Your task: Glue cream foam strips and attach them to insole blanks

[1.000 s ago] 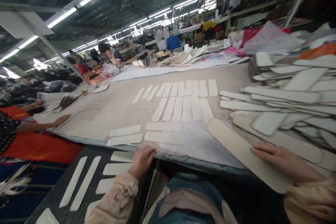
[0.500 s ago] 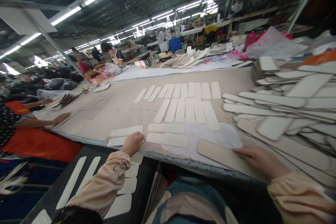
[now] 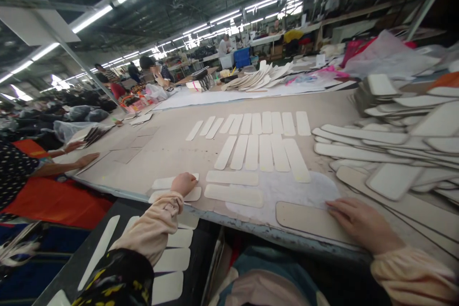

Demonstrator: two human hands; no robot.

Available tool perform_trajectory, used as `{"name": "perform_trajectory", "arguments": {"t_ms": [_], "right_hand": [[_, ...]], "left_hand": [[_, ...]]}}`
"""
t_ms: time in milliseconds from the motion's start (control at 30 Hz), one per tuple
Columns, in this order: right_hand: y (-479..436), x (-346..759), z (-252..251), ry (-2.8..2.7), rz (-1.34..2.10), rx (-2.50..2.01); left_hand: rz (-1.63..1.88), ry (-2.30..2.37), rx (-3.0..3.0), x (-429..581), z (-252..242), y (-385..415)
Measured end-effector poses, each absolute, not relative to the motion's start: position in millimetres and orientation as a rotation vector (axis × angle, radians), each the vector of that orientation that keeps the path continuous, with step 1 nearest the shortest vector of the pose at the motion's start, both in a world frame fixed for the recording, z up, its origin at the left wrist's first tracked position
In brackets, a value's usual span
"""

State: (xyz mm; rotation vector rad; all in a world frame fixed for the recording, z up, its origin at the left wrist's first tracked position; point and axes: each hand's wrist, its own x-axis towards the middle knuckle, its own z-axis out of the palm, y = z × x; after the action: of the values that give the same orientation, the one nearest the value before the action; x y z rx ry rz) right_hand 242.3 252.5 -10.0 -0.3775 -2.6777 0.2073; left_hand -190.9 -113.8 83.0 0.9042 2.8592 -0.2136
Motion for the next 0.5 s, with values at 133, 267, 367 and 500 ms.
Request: {"name": "perform_trajectory", "arguments": {"t_ms": [133, 267, 367, 500], "right_hand": [[253, 252, -8, -2.634, 0.183, -0.420], [251, 259, -4, -2.579, 0.200, -0.483], [247, 261, 4, -2.484, 0.274, -0.576], [236, 263, 21, -2.338, 0.463, -0.703]], "left_hand": [[-0.262, 2.873, 0.815, -189, 74, -101], [-0.291, 2.908, 0.761, -186, 75, -92], [-0.262, 2.953, 0.740, -183, 91, -91], [0.002, 3.126, 0.715, -173, 138, -99]]}}
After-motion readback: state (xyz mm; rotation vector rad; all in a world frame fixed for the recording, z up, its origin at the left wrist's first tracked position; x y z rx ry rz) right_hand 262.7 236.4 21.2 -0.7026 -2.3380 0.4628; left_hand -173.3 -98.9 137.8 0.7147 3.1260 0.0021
